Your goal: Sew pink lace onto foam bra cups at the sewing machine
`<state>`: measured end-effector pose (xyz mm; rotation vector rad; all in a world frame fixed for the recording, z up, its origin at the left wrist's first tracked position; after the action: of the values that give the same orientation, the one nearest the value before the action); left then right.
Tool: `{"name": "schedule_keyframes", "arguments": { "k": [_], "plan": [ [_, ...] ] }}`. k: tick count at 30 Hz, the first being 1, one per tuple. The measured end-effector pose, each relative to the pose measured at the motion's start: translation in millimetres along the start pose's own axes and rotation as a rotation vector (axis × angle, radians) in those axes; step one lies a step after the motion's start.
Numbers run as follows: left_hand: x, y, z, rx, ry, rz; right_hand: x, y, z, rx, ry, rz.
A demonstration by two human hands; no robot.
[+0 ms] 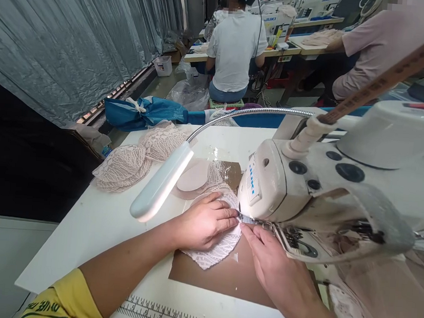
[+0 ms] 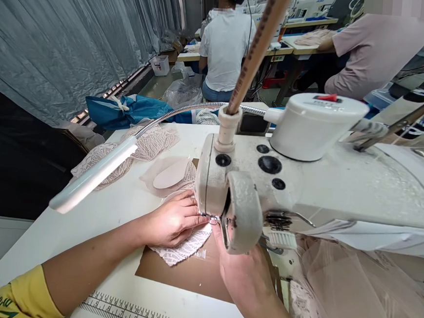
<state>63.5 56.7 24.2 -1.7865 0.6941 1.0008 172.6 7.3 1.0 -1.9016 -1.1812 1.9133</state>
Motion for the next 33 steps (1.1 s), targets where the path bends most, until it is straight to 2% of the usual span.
{"name": "schedule_keyframes", "arguments": {
  "k": [5, 10, 13, 15, 17, 20, 23, 26, 28, 31, 33],
  "plan": [
    [0.7, 0, 4, -0.037, -0.029, -0.01, 1, 1, 0, 0.025, -0.02, -0.004],
    [-0.6, 4, 8, -0.079, -0.054, -0.039, 7, 5, -4, 0.09, -0.056, 0.091],
    [-0.5, 6, 10, -0.107, -0.068, -0.051, -4, -4, -8, 0.068, -0.089, 0.034],
    [0.0, 8, 12, -0.127, -0.074, -0.058, -17, -12, -14, 0.041, -0.072, -0.037],
    [-0.7, 8, 14, -0.152, -0.074, -0.086, -23, -17, -25, 0.035, -0.034, -0.05],
    [-2.2, 10, 16, -0.18, -0.097, -0.123, -19, -13, -43, 0.035, 0.01, 0.031],
    [-4.1, 17, 13, -0.253, -0.17, -0.084, -10, -3, -53, -0.003, 0.003, 0.094],
    [-14.2, 31, -1, -0.372, -0.219, -0.022, -6, 5, -53, -0.05, -0.033, 0.118],
    [-25.2, 42, -17, -0.415, -0.14, -0.006, -5, 9, -47, -0.108, -0.033, 0.124],
    [-51.7, 58, -32, -0.501, 0.069, -0.147, 0, 11, -41, -0.138, 0.026, 0.15],
    [-69.0, 74, -23, -0.655, 0.135, -0.303, 4, 12, -42, -0.066, 0.029, 0.177]
  ]
}}
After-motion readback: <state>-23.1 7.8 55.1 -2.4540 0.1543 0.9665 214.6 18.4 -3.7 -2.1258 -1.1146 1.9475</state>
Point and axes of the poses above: each hand's wrist, its own y-axis away from the middle knuckle, its own x-axis out of the palm, z = x × y, the point moved 8 cm from there along -y, towards the middle knuckle, and after that the axes turned 13 degrees about -z, right-handed, at the moved point
